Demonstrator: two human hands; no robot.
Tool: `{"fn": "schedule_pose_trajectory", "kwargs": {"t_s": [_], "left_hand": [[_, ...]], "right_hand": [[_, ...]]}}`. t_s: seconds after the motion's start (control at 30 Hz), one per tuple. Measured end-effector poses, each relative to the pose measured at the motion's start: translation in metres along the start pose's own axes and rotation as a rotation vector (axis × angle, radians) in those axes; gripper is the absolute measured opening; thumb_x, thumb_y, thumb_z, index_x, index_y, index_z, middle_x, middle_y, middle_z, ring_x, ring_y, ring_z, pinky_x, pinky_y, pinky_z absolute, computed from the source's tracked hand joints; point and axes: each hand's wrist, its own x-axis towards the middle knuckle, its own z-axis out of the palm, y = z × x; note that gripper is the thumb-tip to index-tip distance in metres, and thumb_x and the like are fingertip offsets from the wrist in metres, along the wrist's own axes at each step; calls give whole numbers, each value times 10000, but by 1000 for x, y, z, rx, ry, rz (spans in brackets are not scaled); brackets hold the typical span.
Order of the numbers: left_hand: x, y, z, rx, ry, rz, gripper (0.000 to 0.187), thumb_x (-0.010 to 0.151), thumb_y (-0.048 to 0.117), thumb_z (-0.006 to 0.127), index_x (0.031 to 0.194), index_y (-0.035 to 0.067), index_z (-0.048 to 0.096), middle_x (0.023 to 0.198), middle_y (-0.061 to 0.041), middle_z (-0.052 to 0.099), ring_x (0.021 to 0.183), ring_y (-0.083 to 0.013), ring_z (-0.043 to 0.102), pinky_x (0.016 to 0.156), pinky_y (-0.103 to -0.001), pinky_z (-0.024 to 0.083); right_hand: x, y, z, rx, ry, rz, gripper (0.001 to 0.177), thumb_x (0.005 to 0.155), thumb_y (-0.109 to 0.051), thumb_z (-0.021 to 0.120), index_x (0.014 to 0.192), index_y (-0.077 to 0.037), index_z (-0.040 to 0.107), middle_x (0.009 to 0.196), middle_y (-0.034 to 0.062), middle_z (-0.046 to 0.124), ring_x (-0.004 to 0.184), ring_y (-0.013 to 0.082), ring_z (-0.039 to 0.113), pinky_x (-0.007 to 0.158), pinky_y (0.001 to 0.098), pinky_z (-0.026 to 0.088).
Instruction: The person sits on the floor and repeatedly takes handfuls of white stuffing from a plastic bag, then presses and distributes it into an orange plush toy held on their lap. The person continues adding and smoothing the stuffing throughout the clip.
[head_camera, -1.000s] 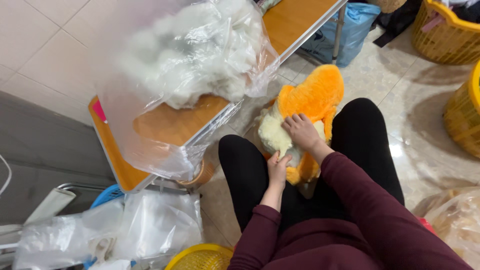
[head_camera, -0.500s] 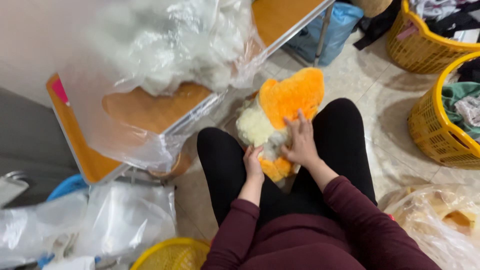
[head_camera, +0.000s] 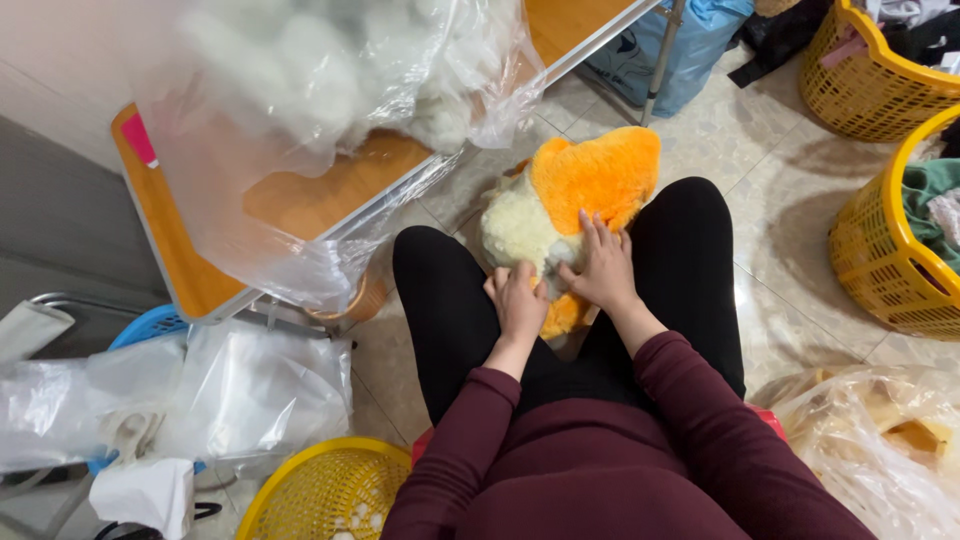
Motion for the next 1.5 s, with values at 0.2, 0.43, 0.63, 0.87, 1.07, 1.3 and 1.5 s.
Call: {"fn": "schedule_pose_trajectory", "kwargs": {"t_s": [0.2, 0.43, 0.63, 0.87, 1.07, 1.3, 1.5], "left_hand": [[4, 21, -24, 218, -3, 193, 268, 753, 117, 779, 973, 134, 627, 1019, -47, 615, 1152, -309, 518, 1177, -651, 193], [6, 21, -25, 179, 64, 112, 267, 818, -7, 690, 1033, 136, 623, 1214, -72, 534, 1317, -307, 459, 1246, -651, 162], [7, 17, -18, 227, -111, 137, 607, 758, -99, 617, 1224, 277, 724, 1521, -138, 394, 1507, -371, 253, 1239, -665, 60], [5, 7, 2, 378, -185, 257, 614, 864, -15, 595, 1361, 340, 655, 1708, -119, 114, 1583, -396, 27, 1232, -704, 50], [4, 5, 10, 434, -195, 187, 576, 898, 36, 573, 1405, 307, 616, 1712, -141, 41, 1580, -422, -30, 1191, -768, 60], [-3, 3, 15, 384, -176, 178, 540, 883, 24, 577, 1340, 297, 670, 1695, -145, 79, 1571, -435, -12, 1182, -769, 49], [-2, 5, 13, 184, -87, 247, 172, 965, 163, 627, 1085, 178, 750, 1667, -125, 256, 1587, -411, 94, 1228, -731, 46]], "right_hand": [[0, 13, 15, -287, 27, 23, 794, 762, -109, 702, 1525, -147, 486, 1078, 101, 601, 1023, 288, 621, 969, 416, 427], [-2, 15, 24, -326, 87, -25, 708, 749, -61, 688, 1438, -167, 567, 1050, 73, 592, 944, 251, 620, 855, 358, 467], [0, 12, 18, -284, 165, -85, 654, 794, -81, 695, 1430, -166, 567, 1081, 66, 610, 957, 258, 632, 812, 381, 486], [-6, 8, 5, -46, 34, -87, 717, 778, 2, 646, 1474, -125, 536, 1188, 127, 595, 1081, 318, 638, 872, 403, 554], [-4, -14, -17, 25, -23, -129, 733, 757, -75, 695, 1468, -141, 528, 1203, 163, 579, 1098, 349, 627, 846, 429, 563], [-3, -11, -9, -32, -9, -66, 616, 767, -269, 795, 1338, -159, 592, 1132, 129, 607, 1045, 322, 640, 838, 432, 546], [17, 19, 25, -333, 71, -92, 392, 753, -190, 724, 1129, -177, 616, 1014, 45, 610, 965, 250, 643, 807, 376, 501]]}}
